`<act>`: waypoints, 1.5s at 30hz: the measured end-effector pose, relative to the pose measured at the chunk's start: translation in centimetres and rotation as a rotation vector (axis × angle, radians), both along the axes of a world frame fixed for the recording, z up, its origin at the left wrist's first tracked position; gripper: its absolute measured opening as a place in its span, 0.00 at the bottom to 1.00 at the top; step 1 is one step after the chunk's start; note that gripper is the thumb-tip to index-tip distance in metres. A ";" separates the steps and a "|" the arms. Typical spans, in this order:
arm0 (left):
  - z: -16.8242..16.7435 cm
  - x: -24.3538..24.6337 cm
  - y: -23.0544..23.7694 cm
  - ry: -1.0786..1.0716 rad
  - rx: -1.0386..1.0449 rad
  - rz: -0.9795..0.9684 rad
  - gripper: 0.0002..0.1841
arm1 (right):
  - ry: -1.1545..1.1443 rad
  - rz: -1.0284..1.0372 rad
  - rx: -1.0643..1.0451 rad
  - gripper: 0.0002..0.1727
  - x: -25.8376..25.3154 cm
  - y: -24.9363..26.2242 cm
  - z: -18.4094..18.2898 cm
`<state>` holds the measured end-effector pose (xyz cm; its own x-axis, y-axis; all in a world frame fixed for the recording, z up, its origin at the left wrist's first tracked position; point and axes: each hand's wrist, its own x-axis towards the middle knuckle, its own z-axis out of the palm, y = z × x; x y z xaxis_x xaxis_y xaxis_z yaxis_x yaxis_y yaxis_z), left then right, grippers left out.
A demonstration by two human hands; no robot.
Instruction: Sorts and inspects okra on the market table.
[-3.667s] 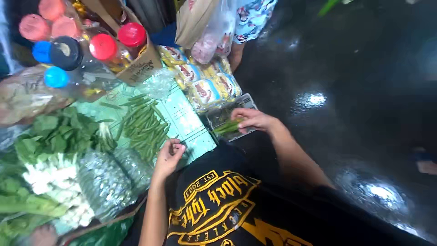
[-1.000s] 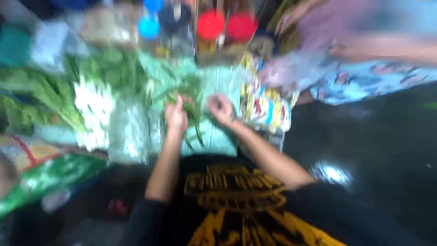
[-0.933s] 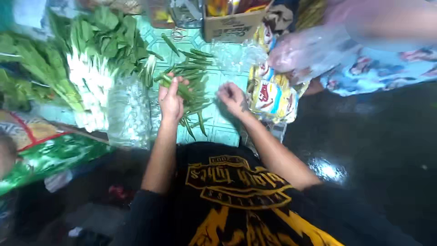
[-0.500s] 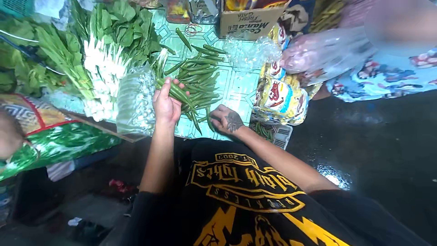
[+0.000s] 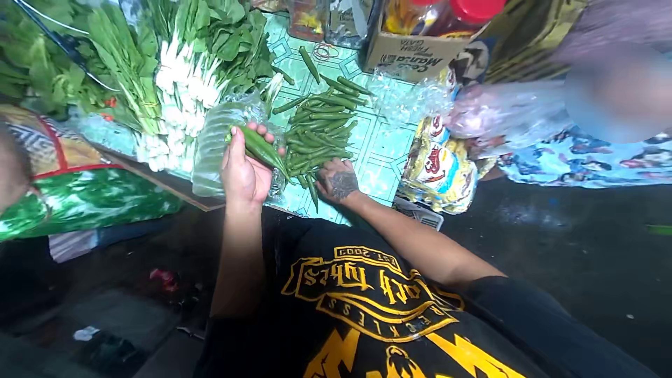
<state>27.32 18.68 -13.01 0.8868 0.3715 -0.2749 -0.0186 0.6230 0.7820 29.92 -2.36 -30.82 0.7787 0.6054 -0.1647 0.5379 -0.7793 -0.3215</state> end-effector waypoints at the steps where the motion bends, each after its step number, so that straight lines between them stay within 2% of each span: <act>1: -0.1 -0.4 0.3 0.012 -0.022 0.005 0.27 | 0.003 -0.029 0.016 0.20 -0.2 -0.2 0.3; 3: -0.2 -1.2 0.7 0.036 -0.033 0.003 0.27 | -0.021 -0.112 0.103 0.21 -0.3 -1.1 0.9; 6: -0.6 -2.2 0.8 0.041 0.034 -0.056 0.13 | -0.052 -0.221 0.205 0.18 1.2 -1.3 1.8; 7: -0.6 -2.3 0.8 0.047 0.043 -0.081 0.12 | -0.041 -0.239 0.210 0.17 2.2 -0.9 2.2; 12: -0.3 -1.2 0.9 0.069 0.062 -0.118 0.21 | 0.043 -0.328 0.212 0.16 6.3 1.5 3.4; 14: -0.1 -1.1 1.6 0.053 0.115 -0.119 0.22 | 0.048 -0.266 0.251 0.14 6.4 2.2 3.7; 18: -0.1 -0.7 3.2 0.047 0.142 -0.099 0.20 | 0.022 0.024 0.262 0.14 5.2 4.3 3.2; 21: -0.3 -0.6 3.5 0.078 0.137 -0.098 0.18 | 0.082 0.086 0.143 0.19 4.7 6.2 2.3; 23: -0.2 -0.7 3.2 0.090 0.149 -0.130 0.18 | 0.137 0.053 0.175 0.15 5.3 6.6 1.2; 25: -0.1 -0.8 3.1 0.086 0.159 -0.182 0.18 | 0.245 -0.064 0.401 0.11 6.5 5.8 1.6; 29: -0.8 -0.5 2.6 0.109 0.132 -0.226 0.17 | 0.638 -0.402 1.064 0.14 8.9 3.0 5.3; 30: -1.3 -0.2 2.1 0.102 0.117 -0.245 0.17 | 0.700 -0.442 1.187 0.13 9.1 2.3 6.7; 32: -2.4 0.6 1.1 0.074 0.098 -0.302 0.16 | 0.743 -0.429 1.294 0.13 8.5 1.5 10.4; 34: -3.2 1.3 -0.2 0.039 0.098 -0.370 0.17 | 0.684 -0.364 1.281 0.14 6.9 1.5 14.2; 36: -3.3 1.8 -1.6 -0.026 0.108 -0.455 0.18 | 0.456 -0.320 1.207 0.15 5.6 2.0 16.0; 39: -3.3 2.5 -3.2 -0.103 0.138 -0.567 0.21 | 0.108 -0.328 1.048 0.12 4.7 1.7 15.9; 45: -3.5 2.2 -5.0 -0.116 0.161 -0.682 0.21 | -0.097 -0.392 1.062 0.10 2.4 -0.3 15.1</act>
